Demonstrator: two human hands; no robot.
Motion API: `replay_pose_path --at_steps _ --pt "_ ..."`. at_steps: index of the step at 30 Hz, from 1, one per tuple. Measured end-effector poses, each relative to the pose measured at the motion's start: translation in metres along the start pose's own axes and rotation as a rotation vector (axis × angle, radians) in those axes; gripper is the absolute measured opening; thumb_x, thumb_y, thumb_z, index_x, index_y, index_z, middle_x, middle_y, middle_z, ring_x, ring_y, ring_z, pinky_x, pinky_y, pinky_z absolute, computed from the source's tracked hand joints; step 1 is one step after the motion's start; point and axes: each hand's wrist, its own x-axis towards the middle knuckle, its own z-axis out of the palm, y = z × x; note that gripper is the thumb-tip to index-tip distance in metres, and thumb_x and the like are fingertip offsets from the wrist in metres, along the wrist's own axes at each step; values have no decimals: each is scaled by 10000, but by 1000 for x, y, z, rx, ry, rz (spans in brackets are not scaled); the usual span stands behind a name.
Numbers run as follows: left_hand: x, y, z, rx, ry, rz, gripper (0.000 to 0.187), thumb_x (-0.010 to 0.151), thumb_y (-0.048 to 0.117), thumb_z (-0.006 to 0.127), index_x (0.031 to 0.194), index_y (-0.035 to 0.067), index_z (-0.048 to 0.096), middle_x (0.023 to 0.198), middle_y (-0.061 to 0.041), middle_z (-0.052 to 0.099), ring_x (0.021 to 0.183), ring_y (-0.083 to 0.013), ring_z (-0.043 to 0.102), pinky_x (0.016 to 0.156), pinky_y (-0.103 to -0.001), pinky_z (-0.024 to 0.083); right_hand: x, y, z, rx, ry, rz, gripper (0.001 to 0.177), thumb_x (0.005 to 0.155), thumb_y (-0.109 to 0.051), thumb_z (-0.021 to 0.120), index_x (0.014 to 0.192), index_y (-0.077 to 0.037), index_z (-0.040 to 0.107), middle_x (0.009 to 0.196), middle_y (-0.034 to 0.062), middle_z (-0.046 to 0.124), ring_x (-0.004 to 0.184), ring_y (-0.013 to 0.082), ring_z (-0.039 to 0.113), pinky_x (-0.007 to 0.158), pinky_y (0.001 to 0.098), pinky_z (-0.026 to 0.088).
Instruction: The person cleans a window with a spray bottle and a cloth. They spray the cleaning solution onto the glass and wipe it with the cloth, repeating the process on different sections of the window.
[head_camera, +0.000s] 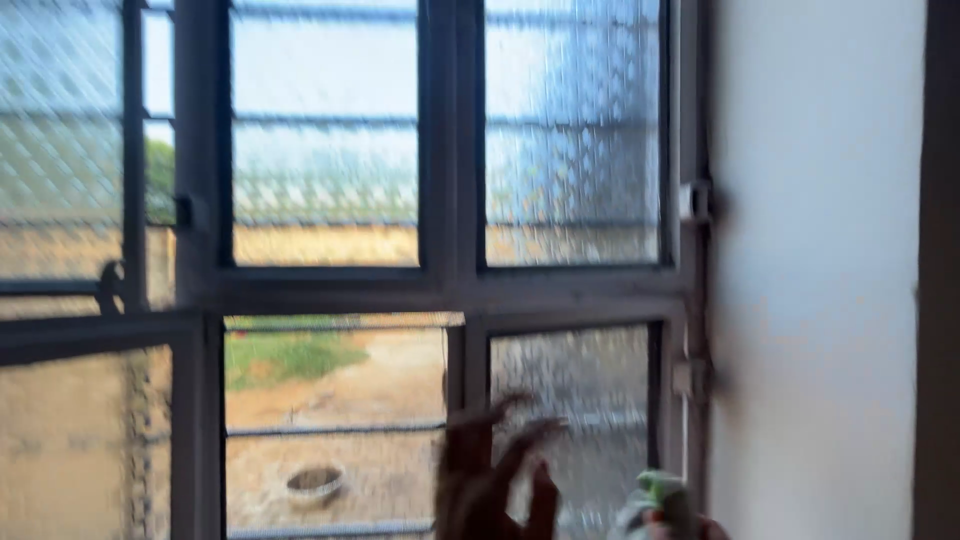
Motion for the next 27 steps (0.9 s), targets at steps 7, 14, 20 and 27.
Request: replay_pose_path --at_steps 7,14,20,27 --pt "113 -26 2 -240 303 -259 769 832 445 876 1301 -39 506 1166 -170 543 1095 -264 532 917 -419 473 71 -18 73 696 -321 231 408 910 -186 637 1274 -9 688 1181 140 755 1064 191 705 895 292 550" --pt "110 -64 17 -1009 -230 -756 547 959 466 727 1091 -64 732 696 -126 615 638 -177 621 824 -314 581 -31 -47 194 -1354 102 -935 483 896 -233 538 1349 -83 616 1369 75 608 1268 220 511 1035 489 331" --pt "118 -32 3 -709 -197 -1037 580 855 616 627 1141 118 706 912 -82 794 786 -193 786 662 -333 573 -45 -67 205 -1470 367 -1190 515 909 -266 460 1392 -116 559 1515 89 481 1430 280 354 1148 622 182" --pt "117 -23 -1 -681 -200 -958 619 887 593 603 1139 39 714 946 -127 841 799 -204 812 653 -319 607 -58 -82 158 -1019 426 -1518 374 999 -243 409 1276 -24 532 1453 334 458 1427 490 359 1192 589 288"
